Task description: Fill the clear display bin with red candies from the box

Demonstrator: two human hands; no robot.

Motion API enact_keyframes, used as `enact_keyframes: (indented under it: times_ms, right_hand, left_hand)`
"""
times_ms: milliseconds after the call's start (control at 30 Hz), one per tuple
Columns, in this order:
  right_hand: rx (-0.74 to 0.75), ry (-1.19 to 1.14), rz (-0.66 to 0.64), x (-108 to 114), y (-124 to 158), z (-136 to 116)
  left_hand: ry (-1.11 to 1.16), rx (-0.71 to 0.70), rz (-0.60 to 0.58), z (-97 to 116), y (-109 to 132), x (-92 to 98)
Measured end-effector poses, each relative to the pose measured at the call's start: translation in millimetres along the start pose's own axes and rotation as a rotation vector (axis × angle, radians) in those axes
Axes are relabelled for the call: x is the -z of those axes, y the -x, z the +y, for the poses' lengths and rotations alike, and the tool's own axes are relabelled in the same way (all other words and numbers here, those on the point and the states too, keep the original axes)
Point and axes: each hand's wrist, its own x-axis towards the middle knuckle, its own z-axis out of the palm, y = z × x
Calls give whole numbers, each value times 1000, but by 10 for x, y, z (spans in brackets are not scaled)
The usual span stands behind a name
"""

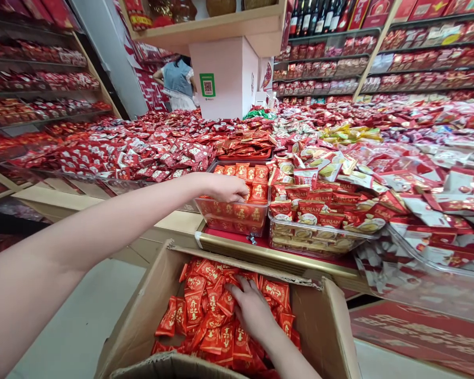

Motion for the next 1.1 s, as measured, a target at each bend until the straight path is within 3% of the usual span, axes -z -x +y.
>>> enact_keyframes:
  times_ms: [167,333,533,600,667,733,767,867,967,1100]
  right_hand:
    - [3,10,-1,-23,-2,10]
    - [-2,19,-15,-8,4,-8]
    - [17,-38,18,45,-58,-10]
    - [15,-115,87,126,-52,-26]
    - [-24,-260,195,265,-16,-85]
    - [-115,-522,284,447,41,-193]
    - [-165,-680,307,542,68,-262]
    - [-214,-1042,302,772,110,-477]
    - [-122,-1062,329,859,70,-629]
    - [-70,-956,371,815,-5,-698]
  left_hand:
    - [106,34,83,-8,49,-23]
    - [135,68,230,-86,255,32]
    - [152,154,229,-202,405,-19]
    - [201,140,348,-125,481,-47]
    - [314,138,541,45,614,-112]
    - [522,167,691,294,784,-257]
    - [665,181,700,435,870,-367]
    - [1116,243,541,825,1051,-799]
    - [1341,282,453,1059,1082,-1190]
    - [1414,380,567,1128,1054,-1410]
